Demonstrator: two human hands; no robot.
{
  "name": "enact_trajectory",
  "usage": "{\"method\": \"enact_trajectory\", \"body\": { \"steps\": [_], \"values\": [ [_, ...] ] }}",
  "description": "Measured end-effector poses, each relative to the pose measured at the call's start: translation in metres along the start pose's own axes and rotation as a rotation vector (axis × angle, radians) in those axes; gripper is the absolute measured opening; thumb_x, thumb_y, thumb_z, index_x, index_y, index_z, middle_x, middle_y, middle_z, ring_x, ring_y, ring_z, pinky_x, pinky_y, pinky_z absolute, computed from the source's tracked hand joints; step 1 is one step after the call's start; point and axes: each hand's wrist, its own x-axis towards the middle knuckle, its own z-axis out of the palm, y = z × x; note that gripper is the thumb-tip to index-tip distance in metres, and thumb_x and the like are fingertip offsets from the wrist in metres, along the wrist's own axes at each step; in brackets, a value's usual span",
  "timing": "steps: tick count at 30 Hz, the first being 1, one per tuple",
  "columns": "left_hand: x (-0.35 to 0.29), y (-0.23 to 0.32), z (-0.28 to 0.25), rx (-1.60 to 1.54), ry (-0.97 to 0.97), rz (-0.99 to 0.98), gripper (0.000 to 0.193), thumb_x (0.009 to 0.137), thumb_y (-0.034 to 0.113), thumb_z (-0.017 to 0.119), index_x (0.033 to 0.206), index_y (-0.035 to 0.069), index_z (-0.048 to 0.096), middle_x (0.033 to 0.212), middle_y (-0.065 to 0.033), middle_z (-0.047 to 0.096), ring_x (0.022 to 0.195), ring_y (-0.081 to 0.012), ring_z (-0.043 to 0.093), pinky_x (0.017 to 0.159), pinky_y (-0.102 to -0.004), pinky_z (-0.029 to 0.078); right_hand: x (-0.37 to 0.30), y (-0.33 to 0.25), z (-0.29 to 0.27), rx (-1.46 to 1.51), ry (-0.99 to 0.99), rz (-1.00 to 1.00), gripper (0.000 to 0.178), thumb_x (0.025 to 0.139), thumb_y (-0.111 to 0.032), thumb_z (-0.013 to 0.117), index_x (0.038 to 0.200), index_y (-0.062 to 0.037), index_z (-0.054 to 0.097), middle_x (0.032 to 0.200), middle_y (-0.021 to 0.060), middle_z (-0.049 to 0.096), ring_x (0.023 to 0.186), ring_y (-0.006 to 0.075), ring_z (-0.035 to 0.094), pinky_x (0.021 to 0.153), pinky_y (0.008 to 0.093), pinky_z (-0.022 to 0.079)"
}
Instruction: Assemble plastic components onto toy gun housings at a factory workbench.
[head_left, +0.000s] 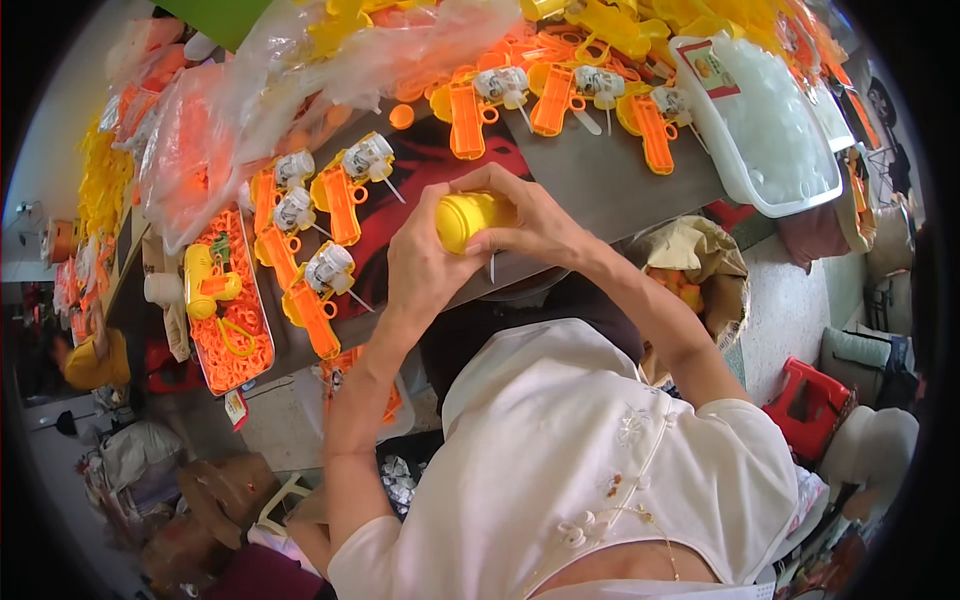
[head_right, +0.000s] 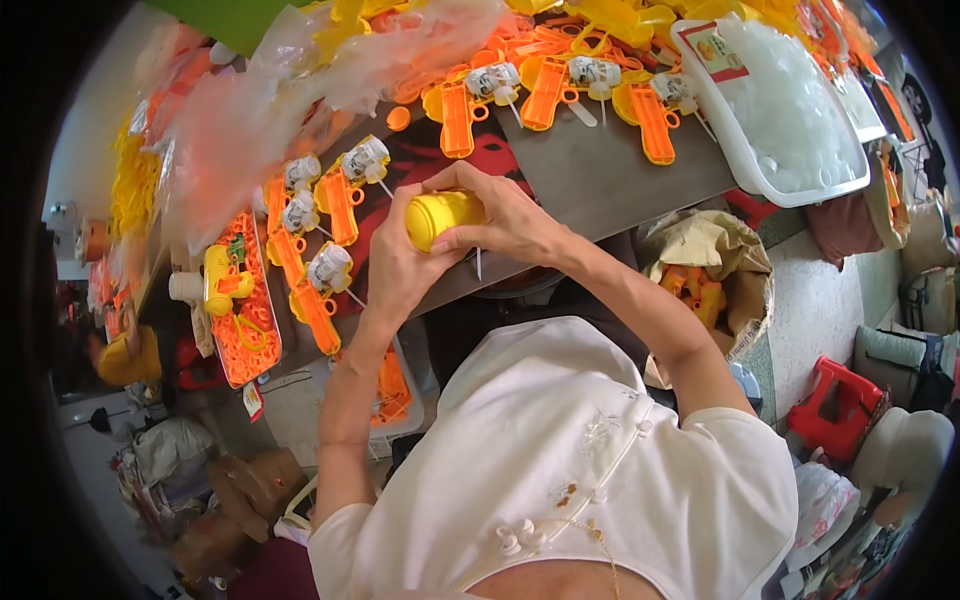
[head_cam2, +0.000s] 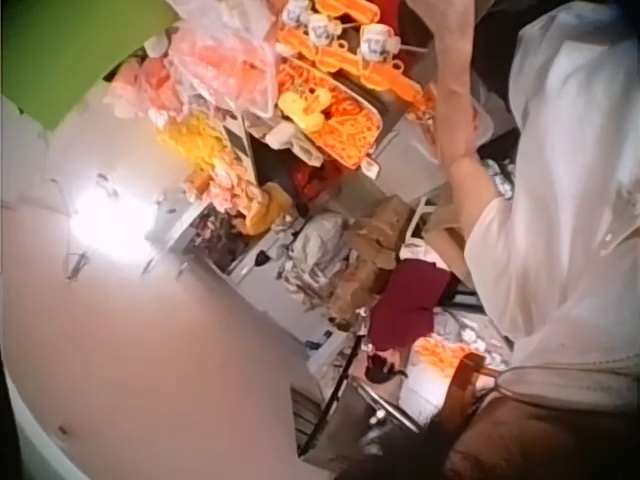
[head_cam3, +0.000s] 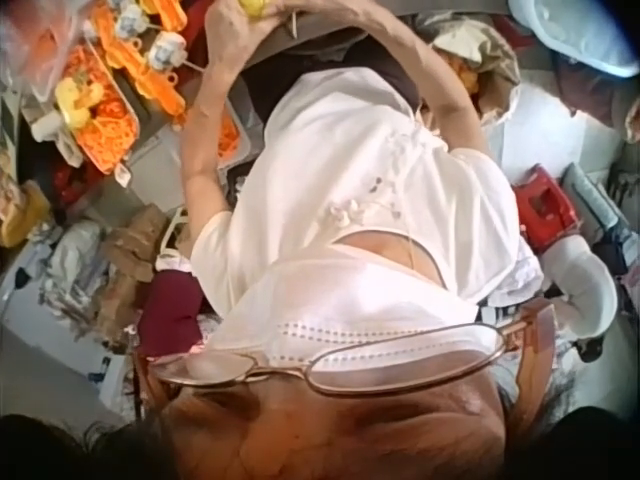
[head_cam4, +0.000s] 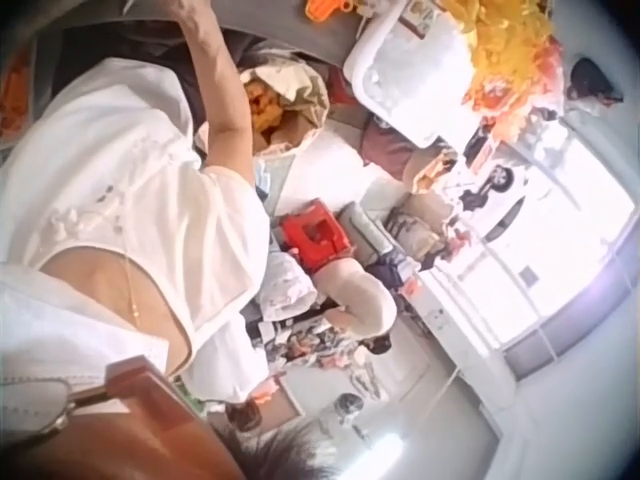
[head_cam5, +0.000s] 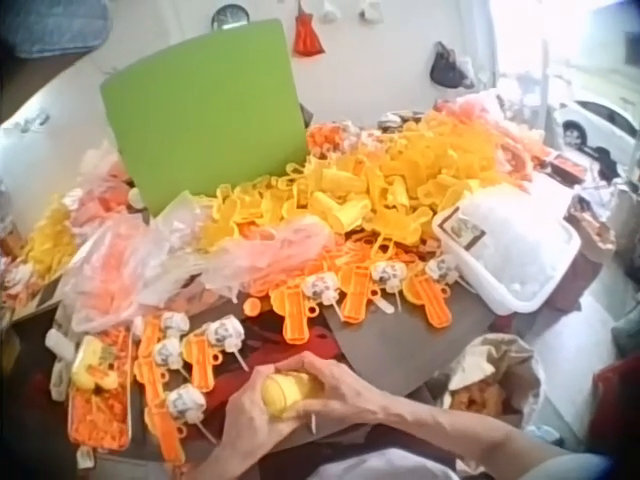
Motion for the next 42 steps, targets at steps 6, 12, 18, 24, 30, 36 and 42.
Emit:
{"method": "enact_trajectory", "body": {
  "steps": [6, 12, 18, 24, 30, 36, 42],
  "values": [
    [-0.004, 0.001, -0.023, -0.385, 0.032, -0.103, 0.061, 0.062, 0.016, 0.085, 0.112, 0.005, 0.052, 0.096, -0.0127, 0.064, 0.086, -0.0282, 0.066, 0.074, -0.0364, 0.053, -0.009, 0.006, -0.023, -0.034, -0.011, -0.077, 0.076, 0.07, -0.021, 0.084, 0.134, -0.0046, 0.045, 0.123, 0.0119, 0.058, 0.116, 0.021, 0.054, 0.101, 0.0357, 0.041],
    [0.015, 0.021, -0.06, 0.168, -0.172, 0.03, 0.067, 0.063, 0.016, 0.084, 0.12, 0.005, 0.051, 0.113, -0.0131, 0.057, 0.102, -0.0265, 0.06, 0.087, -0.0373, 0.049, 0.004, -0.064, -0.01, -0.76, 0.013, -0.132, 0.072, 0.069, -0.018, 0.083, 0.131, -0.0071, 0.048, 0.119, 0.0071, 0.061, 0.117, 0.0224, 0.054, 0.097, 0.037, 0.044],
    [0.008, -0.024, -0.071, -0.529, -0.056, -0.205, 0.055, 0.069, 0.011, 0.081, 0.117, 0.002, 0.058, 0.109, -0.0066, 0.067, 0.098, -0.0127, 0.063, 0.088, -0.0304, 0.05, 0.008, -0.017, -0.007, -0.167, 0.159, -0.269, 0.071, 0.091, -0.02, 0.063, 0.148, -0.0036, 0.024, 0.139, 0.0127, 0.044, 0.13, 0.0221, 0.041, 0.106, 0.0347, 0.036],
    [-0.008, -0.051, -0.053, -0.791, 0.16, -0.084, 0.053, 0.067, 0.01, 0.08, 0.115, 0.002, 0.058, 0.107, -0.0065, 0.065, 0.098, -0.0157, 0.062, 0.088, -0.0298, 0.049, 0.003, -0.002, 0.029, 0.336, -0.013, -0.09, 0.055, 0.097, -0.015, 0.054, 0.145, -0.0027, 0.03, 0.129, 0.0088, 0.052, 0.114, 0.0148, 0.055, 0.099, 0.0313, 0.042],
    [-0.005, -0.059, -0.039, -0.817, 0.211, -0.138, 0.063, 0.068, 0.017, 0.082, 0.122, 0.003, 0.053, 0.113, -0.0081, 0.062, 0.104, -0.018, 0.06, 0.091, -0.0323, 0.049, 0.017, 0.023, 0.025, 0.284, -0.003, -0.095, 0.044, 0.097, -0.016, 0.055, 0.136, -0.0017, 0.04, 0.119, 0.0071, 0.057, 0.105, 0.0139, 0.058, 0.092, 0.0302, 0.046],
    [-0.001, -0.051, -0.063, -0.934, 0.24, 0.04, 0.088, 0.067, 0.028, 0.086, 0.135, 0.003, 0.037, 0.117, -0.0137, 0.057, 0.106, -0.0296, 0.06, 0.094, -0.0414, 0.05, 0.011, 0.011, 0.011, 0.318, -0.11, -0.022, 0.057, 0.093, -0.011, 0.06, 0.143, -0.0022, 0.033, 0.132, 0.0091, 0.052, 0.117, 0.0142, 0.052, 0.101, 0.0306, 0.043],
    [-0.003, -0.059, -0.046, -1.162, 0.394, -0.103, 0.064, 0.079, 0.037, 0.074, 0.124, 0.005, 0.044, 0.107, -0.011, 0.057, 0.098, -0.0256, 0.06, 0.092, -0.0457, 0.051, 0.002, -0.011, 0.012, 0.302, -0.094, -0.101, 0.07, 0.086, -0.014, 0.07, 0.144, -0.0039, 0.033, 0.138, 0.0087, 0.048, 0.12, 0.0138, 0.05, 0.097, 0.0286, 0.044]
  ]
}}
